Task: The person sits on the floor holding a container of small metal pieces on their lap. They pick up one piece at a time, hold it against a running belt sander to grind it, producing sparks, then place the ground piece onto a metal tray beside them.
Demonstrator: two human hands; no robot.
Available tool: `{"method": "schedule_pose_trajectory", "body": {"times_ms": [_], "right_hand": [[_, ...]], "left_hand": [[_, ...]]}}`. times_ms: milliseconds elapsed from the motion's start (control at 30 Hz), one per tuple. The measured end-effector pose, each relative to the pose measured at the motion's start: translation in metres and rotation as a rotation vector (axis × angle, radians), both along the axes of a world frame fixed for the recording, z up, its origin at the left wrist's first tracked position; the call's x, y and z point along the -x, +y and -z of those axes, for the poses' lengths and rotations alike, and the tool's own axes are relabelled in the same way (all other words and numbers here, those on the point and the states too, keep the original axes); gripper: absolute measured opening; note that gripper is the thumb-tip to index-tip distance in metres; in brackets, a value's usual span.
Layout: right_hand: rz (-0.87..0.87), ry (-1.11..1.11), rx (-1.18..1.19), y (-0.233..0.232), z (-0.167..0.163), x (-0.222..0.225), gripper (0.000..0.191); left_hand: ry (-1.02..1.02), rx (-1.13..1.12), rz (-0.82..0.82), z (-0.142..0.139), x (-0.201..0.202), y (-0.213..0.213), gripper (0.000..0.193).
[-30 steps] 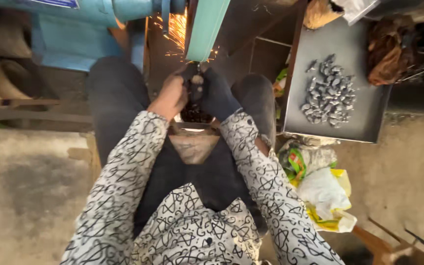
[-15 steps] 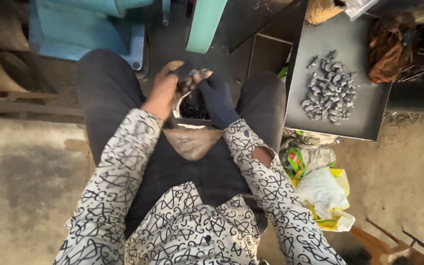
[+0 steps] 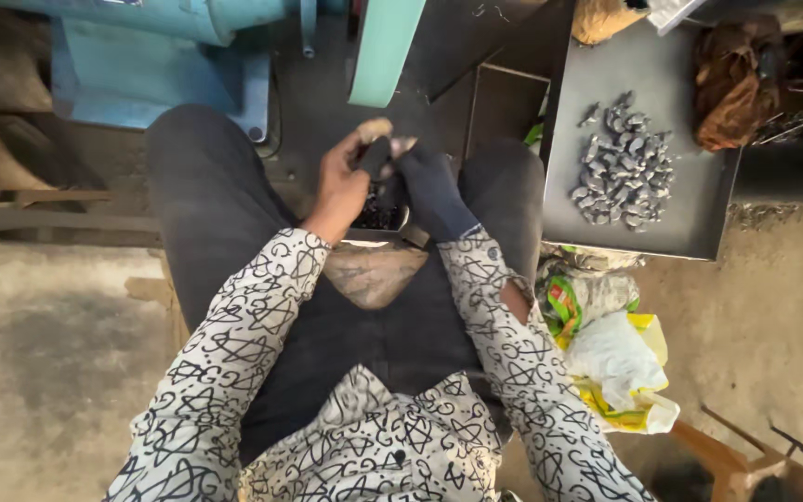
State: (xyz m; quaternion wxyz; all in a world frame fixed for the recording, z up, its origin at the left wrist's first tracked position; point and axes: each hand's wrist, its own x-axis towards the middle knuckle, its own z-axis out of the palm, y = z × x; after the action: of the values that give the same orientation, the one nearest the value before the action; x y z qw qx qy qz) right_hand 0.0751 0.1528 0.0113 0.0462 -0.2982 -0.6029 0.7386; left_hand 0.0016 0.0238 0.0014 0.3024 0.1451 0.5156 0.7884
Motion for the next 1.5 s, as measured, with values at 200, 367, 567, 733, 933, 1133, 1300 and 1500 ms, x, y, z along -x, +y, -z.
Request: {"method": "schedule_pose_trajectory", "body": {"times_ms": [200,367,567,733,933,1133,1300,1500], "right_hand": [[-0.02,0.173,-0.454,-0.031,-0.03,-0.009,0.029],[0.01,0.234,-0.697,-0.027,-0.027,0.005,0.016],[0.154,0.096,0.153,0.017,0.002,0.033,0.015],[0.218,0.151,0.015,0.008,0.0,0.004,0.018],[-0.181,-0.033,-0.654,-0.012,-0.013,-0.007,0.014],[-0.132,-0.05,-0.145,-0.002,-0.02,0.02,0.016],[-0.228,0.123,-0.766,0.002,-0.034,0.011,0.013],[-0.223,0.077,-1.157,0.078,-0.063,-0.022,0.03]], "left_hand": [[-0.5,-0.016,-0.035,0.003,0.004,-0.019,0.02],[-0.618,0.044,-0.048,0.018,0.01,-0.011,0.025],[-0.541,-0.281,0.135,0.019,0.001,-0.005,0.043],[-0.67,-0.134,0.122,0.007,-0.002,-0.006,0.043],[-0.213,0.076,-0.03,-0.014,0.002,-0.021,0.056],[-0.36,0.222,-0.022,-0.022,0.022,-0.009,0.019],[-0.115,0.079,0.015,-0.002,0.018,-0.008,0.032],[0.347,0.33,0.319,0.008,0.007,-0.02,0.074]]}}
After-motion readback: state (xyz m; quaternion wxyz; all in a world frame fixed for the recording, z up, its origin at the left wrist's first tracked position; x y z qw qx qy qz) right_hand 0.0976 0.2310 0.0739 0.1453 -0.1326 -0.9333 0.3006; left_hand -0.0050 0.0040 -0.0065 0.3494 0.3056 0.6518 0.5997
